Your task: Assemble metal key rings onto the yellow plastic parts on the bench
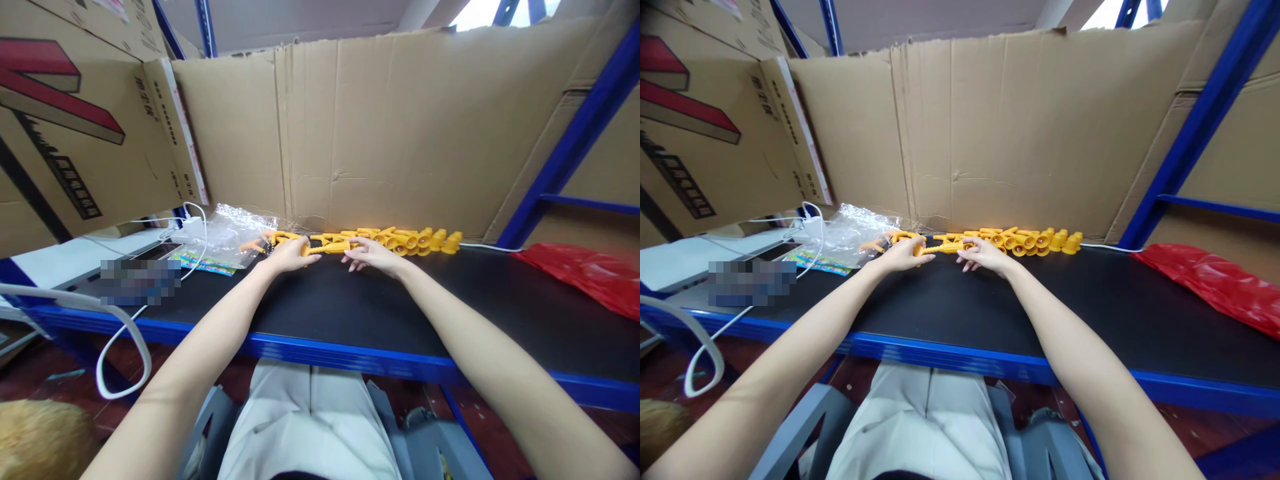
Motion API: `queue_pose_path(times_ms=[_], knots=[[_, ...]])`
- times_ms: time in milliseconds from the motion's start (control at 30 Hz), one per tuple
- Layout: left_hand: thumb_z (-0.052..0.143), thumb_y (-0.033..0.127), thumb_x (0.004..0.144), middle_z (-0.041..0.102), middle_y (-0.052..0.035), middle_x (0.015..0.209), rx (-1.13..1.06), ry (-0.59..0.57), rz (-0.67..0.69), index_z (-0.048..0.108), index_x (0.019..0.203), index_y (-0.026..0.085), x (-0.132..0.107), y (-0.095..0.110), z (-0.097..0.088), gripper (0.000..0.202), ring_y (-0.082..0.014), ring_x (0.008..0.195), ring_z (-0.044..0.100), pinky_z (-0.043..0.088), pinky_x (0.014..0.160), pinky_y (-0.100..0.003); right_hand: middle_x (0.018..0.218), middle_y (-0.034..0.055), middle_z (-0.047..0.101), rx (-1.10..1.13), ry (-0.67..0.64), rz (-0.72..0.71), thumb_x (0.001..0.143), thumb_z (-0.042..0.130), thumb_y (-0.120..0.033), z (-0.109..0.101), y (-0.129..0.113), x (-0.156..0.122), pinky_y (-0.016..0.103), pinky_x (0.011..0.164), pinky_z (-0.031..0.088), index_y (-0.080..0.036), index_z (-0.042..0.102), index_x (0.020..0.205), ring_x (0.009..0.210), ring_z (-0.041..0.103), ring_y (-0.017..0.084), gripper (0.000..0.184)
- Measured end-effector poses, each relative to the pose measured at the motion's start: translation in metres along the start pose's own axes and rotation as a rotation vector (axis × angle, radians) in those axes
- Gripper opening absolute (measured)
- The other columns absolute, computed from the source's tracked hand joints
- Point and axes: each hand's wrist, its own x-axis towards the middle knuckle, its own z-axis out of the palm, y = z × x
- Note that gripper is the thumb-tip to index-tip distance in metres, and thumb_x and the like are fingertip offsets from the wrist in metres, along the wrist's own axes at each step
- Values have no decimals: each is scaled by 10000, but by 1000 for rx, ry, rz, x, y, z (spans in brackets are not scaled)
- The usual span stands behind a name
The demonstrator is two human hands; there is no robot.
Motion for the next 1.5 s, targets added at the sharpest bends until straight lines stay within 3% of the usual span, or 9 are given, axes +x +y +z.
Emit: queue_pose_path(times_ms=[300,467,933,1333,1500], knots=[[468,597,760,596,-34,736,41,15,20,504,888,190,1,-1,2,428,-193,667,560,363,592,-266,793,75,685,-24,11,1,827,574,-386,1,-3,-1,213,542,486,-143,541,957,578,625,108,277],[487,581,758,611,-45,769,37,31,43,519,894,187,0,3,1,417,-205,719,576,384,633,-278,784,91,687,-12,18,16,845,517,-465,3,-4,-2,193,510,471,-139,556,805,559,621,102,331],[501,556,761,599,-24,750,31,43,50,520,892,197,-2,7,0,382,-195,710,570,386,629,-274,698,75,679,73,58,100,872,468,-469,8,-5,0,188,476,470,-131,581,852,511,611,105,356],[492,557,765,611,-31,781,38,30,28,511,909,201,-2,9,-1,385,-200,720,577,380,612,-271,565,70,636,96,91,177,853,437,-549,13,-5,2,192,431,451,-137,533,729,456,590,116,441],[497,540,770,618,-33,793,29,41,12,511,932,198,-2,9,-1,379,-198,742,582,385,629,-270,646,35,657,313,58,229,857,433,-542,15,-9,-1,210,463,473,-172,508,803,471,588,109,382]])
